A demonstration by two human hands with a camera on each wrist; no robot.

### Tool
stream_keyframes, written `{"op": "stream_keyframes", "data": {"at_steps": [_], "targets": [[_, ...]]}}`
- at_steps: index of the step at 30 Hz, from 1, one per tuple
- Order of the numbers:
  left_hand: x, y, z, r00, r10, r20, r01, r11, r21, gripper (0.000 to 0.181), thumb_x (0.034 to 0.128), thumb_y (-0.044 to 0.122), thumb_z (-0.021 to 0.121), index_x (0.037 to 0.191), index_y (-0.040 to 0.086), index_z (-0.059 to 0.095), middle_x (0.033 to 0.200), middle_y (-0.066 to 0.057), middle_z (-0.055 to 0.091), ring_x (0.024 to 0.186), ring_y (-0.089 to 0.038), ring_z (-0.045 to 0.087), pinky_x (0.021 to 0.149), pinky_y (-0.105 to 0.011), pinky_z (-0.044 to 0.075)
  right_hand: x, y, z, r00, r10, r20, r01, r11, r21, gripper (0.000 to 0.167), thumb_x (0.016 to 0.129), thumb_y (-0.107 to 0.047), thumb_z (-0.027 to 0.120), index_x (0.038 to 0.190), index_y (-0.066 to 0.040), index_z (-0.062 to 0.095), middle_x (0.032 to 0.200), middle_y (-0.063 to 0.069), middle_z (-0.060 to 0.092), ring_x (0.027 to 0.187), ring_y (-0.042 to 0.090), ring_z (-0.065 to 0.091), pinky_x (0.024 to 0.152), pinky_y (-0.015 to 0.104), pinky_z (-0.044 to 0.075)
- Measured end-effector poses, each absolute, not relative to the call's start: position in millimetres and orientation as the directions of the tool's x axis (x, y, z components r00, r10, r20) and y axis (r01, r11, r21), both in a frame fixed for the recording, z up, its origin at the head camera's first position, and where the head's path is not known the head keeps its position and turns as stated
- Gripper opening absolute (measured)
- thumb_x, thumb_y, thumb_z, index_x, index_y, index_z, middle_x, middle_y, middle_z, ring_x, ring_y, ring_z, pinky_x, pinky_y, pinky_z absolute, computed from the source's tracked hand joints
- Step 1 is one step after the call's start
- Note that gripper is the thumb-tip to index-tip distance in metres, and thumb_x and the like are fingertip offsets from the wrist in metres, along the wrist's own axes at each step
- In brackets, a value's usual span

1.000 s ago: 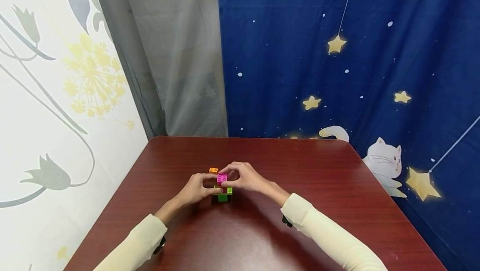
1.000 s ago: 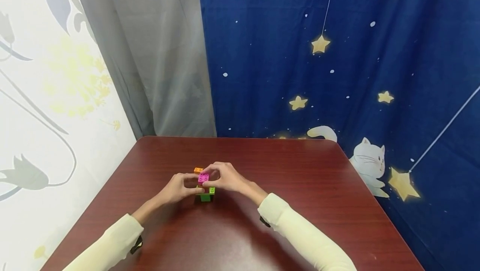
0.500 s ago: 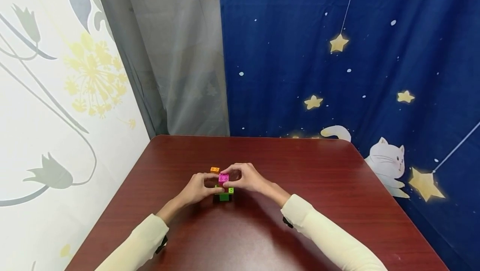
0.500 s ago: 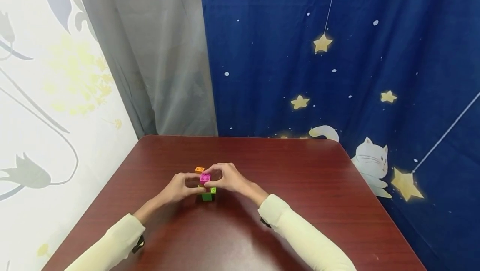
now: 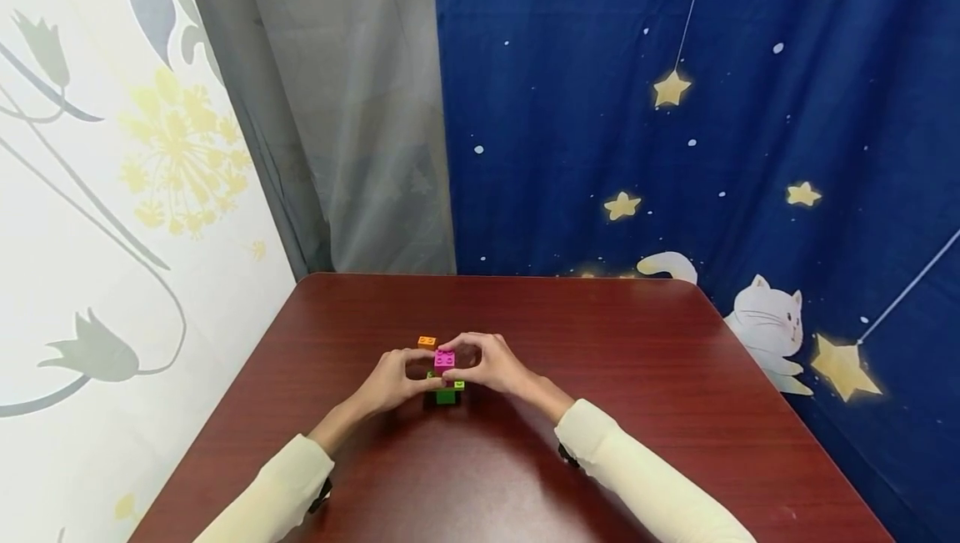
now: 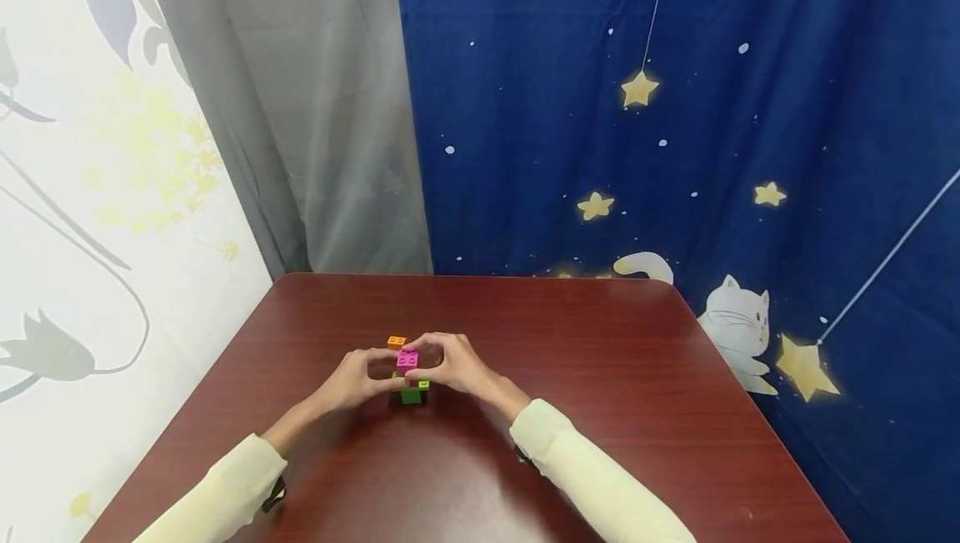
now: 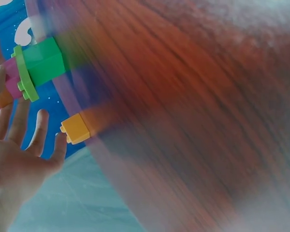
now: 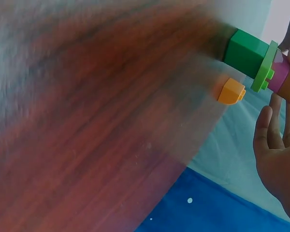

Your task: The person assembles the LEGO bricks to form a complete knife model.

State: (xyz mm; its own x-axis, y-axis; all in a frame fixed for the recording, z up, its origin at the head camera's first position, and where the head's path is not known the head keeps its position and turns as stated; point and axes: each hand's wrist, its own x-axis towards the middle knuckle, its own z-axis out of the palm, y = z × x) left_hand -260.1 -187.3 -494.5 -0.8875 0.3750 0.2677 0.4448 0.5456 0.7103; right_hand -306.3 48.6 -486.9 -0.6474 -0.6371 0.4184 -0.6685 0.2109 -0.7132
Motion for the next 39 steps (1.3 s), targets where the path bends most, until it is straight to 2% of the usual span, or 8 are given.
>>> {"op": "stream_keyframes", "data": {"at_steps": [8, 12, 16, 21, 25, 29, 35, 39], "targets": [[-256.5, -189.4, -488.0, -0.913, 0.343, 0.22, 0.381, 0.527, 0.759, 0.051, 0.0882, 0.037, 0.085, 0.13, 0.012, 0.07, 0.122, -0.004, 0.073, 0.114, -0.028, 0.07, 0.099, -0.052, 0.054, -305.3, 47.3, -490.3, -0.629, -0.633, 0.452, -0.695, 0.196, -0.692, 0.038, 0.085, -0.016, 0.088, 0.119, -0.016, 0.072, 0.102, 0.004, 0.077, 0.083, 0.014, 0.074, 0.073, 0.029, 0.061], [-254.0, -190.4, -485.3, -0.921, 0.325, 0.217, 0.356, 0.474, 0.805, 0.051, 0.0892, 0.038, 0.084, 0.132, 0.015, 0.069, 0.123, -0.003, 0.073, 0.116, -0.031, 0.069, 0.099, -0.054, 0.053, -304.9, 47.3, -490.1, -0.649, -0.614, 0.45, -0.691, 0.227, -0.686, 0.044, 0.083, -0.018, 0.09, 0.121, -0.015, 0.068, 0.099, 0.002, 0.077, 0.083, 0.011, 0.074, 0.072, 0.027, 0.06], [-254.1, -190.1, -485.4, -0.906, 0.338, 0.256, 0.392, 0.435, 0.811, 0.051, 0.0895, 0.038, 0.084, 0.134, 0.017, 0.068, 0.122, -0.003, 0.074, 0.116, -0.034, 0.069, 0.099, -0.057, 0.052, -303.3, 47.3, -489.4, -0.682, -0.585, 0.439, -0.667, 0.251, -0.702, 0.052, 0.081, -0.017, 0.092, 0.124, -0.013, 0.064, 0.097, 0.001, 0.077, 0.084, 0.011, 0.075, 0.071, 0.025, 0.06], [-255.7, -189.1, -486.7, -0.884, 0.349, 0.312, 0.447, 0.432, 0.783, 0.044, 0.0889, 0.033, 0.084, 0.128, 0.017, 0.072, 0.117, -0.002, 0.075, 0.112, -0.029, 0.07, 0.096, -0.059, 0.053, -302.1, 46.6, -491.9, -0.696, -0.583, 0.419, -0.645, 0.253, -0.721, 0.056, 0.08, -0.015, 0.092, 0.127, -0.01, 0.062, 0.098, 0.001, 0.077, 0.085, 0.011, 0.075, 0.072, 0.025, 0.06], [-257.3, -189.8, -487.1, -0.868, 0.364, 0.338, 0.479, 0.432, 0.764, 0.036, 0.0894, 0.028, 0.084, 0.121, 0.017, 0.073, 0.112, -0.001, 0.076, 0.106, -0.023, 0.072, 0.091, -0.055, 0.056, -301.8, 45.5, -493.0, -0.689, -0.596, 0.413, -0.647, 0.249, -0.721, 0.056, 0.081, -0.012, 0.091, 0.129, -0.006, 0.062, 0.1, 0.003, 0.077, 0.086, 0.011, 0.075, 0.073, 0.025, 0.06], [-258.2, -191.5, -488.5, -0.861, 0.376, 0.341, 0.492, 0.452, 0.744, 0.036, 0.0904, 0.03, 0.083, 0.123, 0.018, 0.073, 0.114, 0.0, 0.076, 0.107, -0.021, 0.072, 0.088, -0.047, 0.059, -301.3, 44.9, -491.9, -0.678, -0.615, 0.403, -0.655, 0.255, -0.711, 0.054, 0.083, -0.011, 0.09, 0.13, -0.005, 0.062, 0.101, 0.004, 0.076, 0.087, 0.017, 0.075, 0.074, 0.026, 0.06], [-255.7, -194.0, -488.7, -0.877, 0.363, 0.316, 0.466, 0.479, 0.744, 0.04, 0.0892, 0.031, 0.083, 0.125, 0.017, 0.073, 0.116, -0.001, 0.075, 0.108, -0.021, 0.072, 0.087, -0.035, 0.06, -304.1, 48.7, -486.7, -0.656, -0.664, 0.359, -0.646, 0.248, -0.722, 0.055, 0.085, -0.017, 0.089, 0.132, -0.008, 0.063, 0.106, 0.003, 0.074, 0.093, 0.021, 0.075, 0.077, 0.028, 0.061], [-257.1, -192.3, -487.3, -0.872, 0.365, 0.325, 0.474, 0.465, 0.748, 0.039, 0.0892, 0.028, 0.084, 0.125, 0.014, 0.074, 0.116, -0.004, 0.075, 0.106, -0.024, 0.073, 0.087, -0.04, 0.06, -310.1, 57.8, -481.4, -0.661, -0.672, 0.335, -0.629, 0.252, -0.735, 0.055, 0.085, -0.022, 0.089, 0.133, -0.014, 0.063, 0.108, -0.001, 0.074, 0.096, 0.015, 0.073, 0.079, 0.028, 0.06]]}}
